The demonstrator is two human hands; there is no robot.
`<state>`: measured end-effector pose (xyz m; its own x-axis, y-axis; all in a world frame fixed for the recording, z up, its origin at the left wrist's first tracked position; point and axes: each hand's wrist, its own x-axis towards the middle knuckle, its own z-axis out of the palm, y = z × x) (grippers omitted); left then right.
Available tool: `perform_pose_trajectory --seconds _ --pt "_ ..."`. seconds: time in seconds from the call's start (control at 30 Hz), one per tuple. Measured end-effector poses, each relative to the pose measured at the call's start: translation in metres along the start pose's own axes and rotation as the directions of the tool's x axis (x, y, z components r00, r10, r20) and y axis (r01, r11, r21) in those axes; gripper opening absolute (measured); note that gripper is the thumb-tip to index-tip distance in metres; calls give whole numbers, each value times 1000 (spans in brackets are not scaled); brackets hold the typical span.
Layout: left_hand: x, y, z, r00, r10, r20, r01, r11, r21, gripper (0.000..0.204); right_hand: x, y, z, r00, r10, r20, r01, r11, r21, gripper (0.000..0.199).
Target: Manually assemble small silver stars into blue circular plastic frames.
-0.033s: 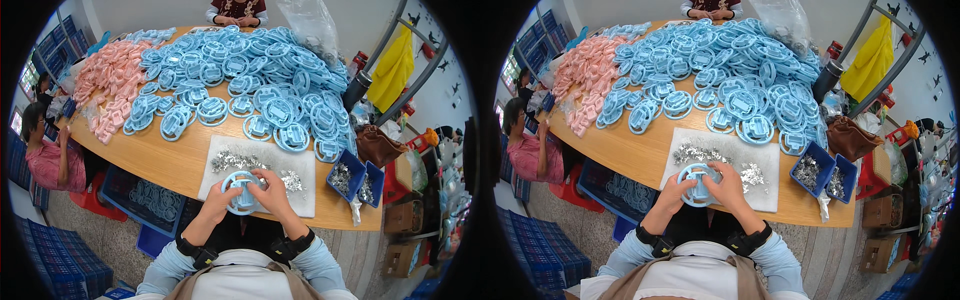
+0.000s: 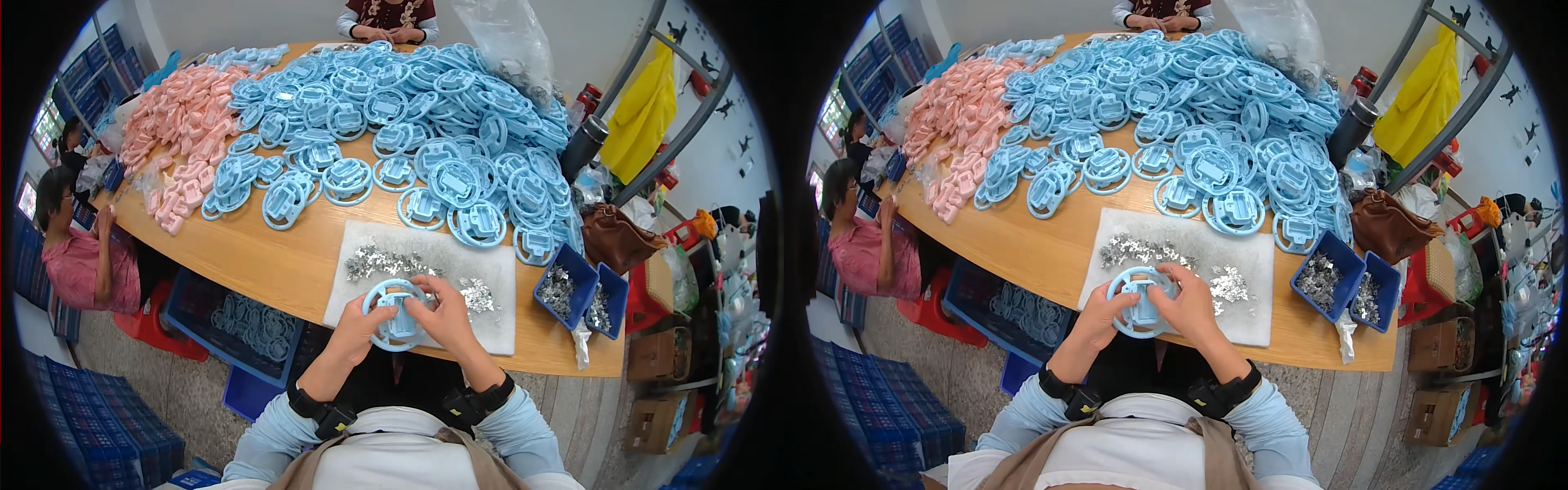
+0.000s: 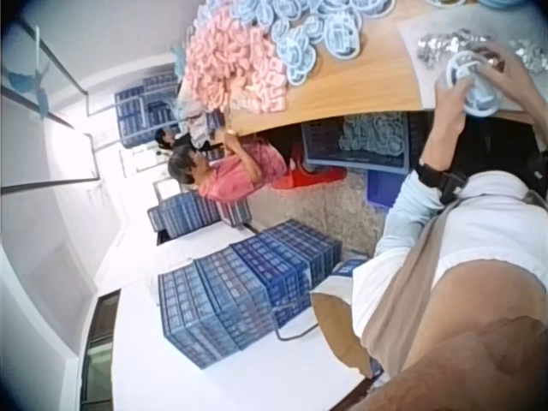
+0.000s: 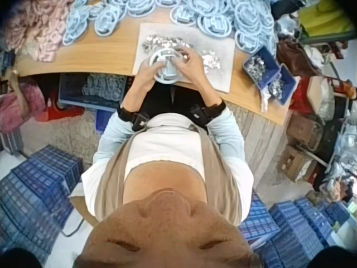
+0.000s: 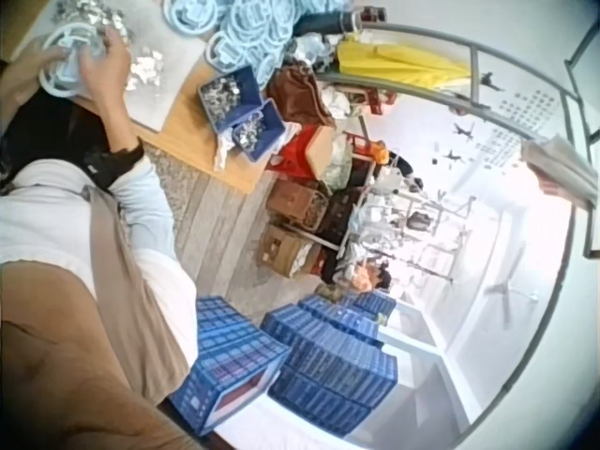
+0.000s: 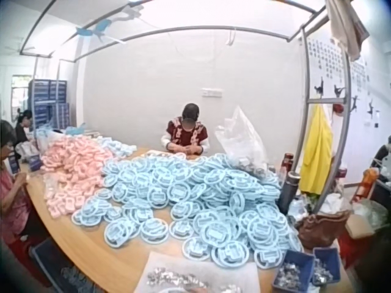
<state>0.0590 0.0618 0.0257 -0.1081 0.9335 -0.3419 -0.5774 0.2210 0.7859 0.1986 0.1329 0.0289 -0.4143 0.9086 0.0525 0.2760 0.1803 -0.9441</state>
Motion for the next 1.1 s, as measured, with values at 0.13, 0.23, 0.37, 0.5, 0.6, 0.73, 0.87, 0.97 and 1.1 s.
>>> perform_pose_trajectory --seconds 0.13,0.23,0.37,0.5,0.6,0.73,0.87,0.97,1.1 --pt "-1 -3 -3 999 -31 8 31 999 4 32 -1 0 1 998 52 47 -54 998 27 32" --pt "-6 0 0 998 -32 45 33 999 -27 34 -2 7 3 995 74 63 -79 994 72 31" --pt "-11 1 -1 993 -98 70 105 990 -93 31 -6 10 8 999 48 23 -51 979 199 32" --pt "-23 11 -6 990 -69 120 62 996 68 30 -16 -23 -2 992 -99 77 103 993 -61 32" --pt "-16 24 -41 851 -370 372 149 851 503 30 -26 -19 0 881 -440 175 464 876 -132 34" --pt "-9 14 -36 808 -400 432 73 796 600 30 -31 -18 1 851 -444 281 452 891 41 35" --pt "-18 0 -28 926 -287 244 251 953 168 40 -6 18 -44 970 -242 15 239 947 -216 17" --pt "-15 -10 -25 976 -190 104 187 982 34 38 4 41 -67 986 -164 -13 146 911 -385 11" --pt "-13 -14 -16 996 -78 -51 67 978 -197 30 10 43 -67 984 -175 23 161 836 -524 9"
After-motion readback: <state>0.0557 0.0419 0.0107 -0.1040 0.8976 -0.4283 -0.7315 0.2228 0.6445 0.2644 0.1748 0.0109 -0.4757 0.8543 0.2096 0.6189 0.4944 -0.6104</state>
